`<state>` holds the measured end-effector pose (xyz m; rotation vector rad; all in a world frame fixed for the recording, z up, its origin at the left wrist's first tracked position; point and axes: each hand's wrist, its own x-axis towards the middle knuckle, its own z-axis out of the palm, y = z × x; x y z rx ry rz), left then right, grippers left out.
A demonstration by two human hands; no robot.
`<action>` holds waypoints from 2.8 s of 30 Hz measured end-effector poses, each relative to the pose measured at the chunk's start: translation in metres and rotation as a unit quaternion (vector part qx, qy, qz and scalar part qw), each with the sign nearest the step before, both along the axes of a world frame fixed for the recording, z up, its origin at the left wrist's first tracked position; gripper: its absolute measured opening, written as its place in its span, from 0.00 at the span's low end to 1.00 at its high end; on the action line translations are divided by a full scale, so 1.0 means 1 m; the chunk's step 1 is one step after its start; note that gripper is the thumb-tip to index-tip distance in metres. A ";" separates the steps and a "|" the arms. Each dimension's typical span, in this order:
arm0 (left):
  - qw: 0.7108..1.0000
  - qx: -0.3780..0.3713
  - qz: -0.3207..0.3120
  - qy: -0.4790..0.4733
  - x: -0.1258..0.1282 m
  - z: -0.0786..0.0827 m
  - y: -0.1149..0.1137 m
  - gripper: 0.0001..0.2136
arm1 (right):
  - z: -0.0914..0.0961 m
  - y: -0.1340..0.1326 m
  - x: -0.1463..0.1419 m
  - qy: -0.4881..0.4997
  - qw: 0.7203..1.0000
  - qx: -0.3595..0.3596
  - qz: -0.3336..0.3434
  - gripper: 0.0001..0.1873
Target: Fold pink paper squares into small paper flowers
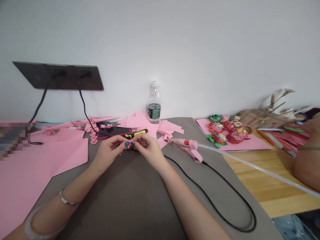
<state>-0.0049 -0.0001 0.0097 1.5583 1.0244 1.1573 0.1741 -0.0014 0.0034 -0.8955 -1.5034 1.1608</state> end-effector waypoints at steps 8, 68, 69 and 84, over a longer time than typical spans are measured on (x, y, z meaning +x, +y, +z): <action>0.998 0.036 0.042 0.022 0.002 0.003 -0.003 0.05 | 0.009 -0.003 0.001 -0.085 0.978 0.169 -0.084 0.01; 0.995 -0.021 -0.009 -0.092 0.007 -0.010 0.001 0.08 | 0.001 0.001 -0.003 0.013 0.995 -0.092 -0.038 0.13; 0.995 -0.027 -0.013 -0.094 0.007 -0.010 0.001 0.08 | 0.001 0.001 -0.003 0.016 0.995 -0.090 -0.038 0.13; 0.944 -0.225 -0.040 -0.239 0.009 -0.003 0.000 0.14 | 0.002 0.002 -0.002 0.074 0.994 -0.072 -0.027 0.16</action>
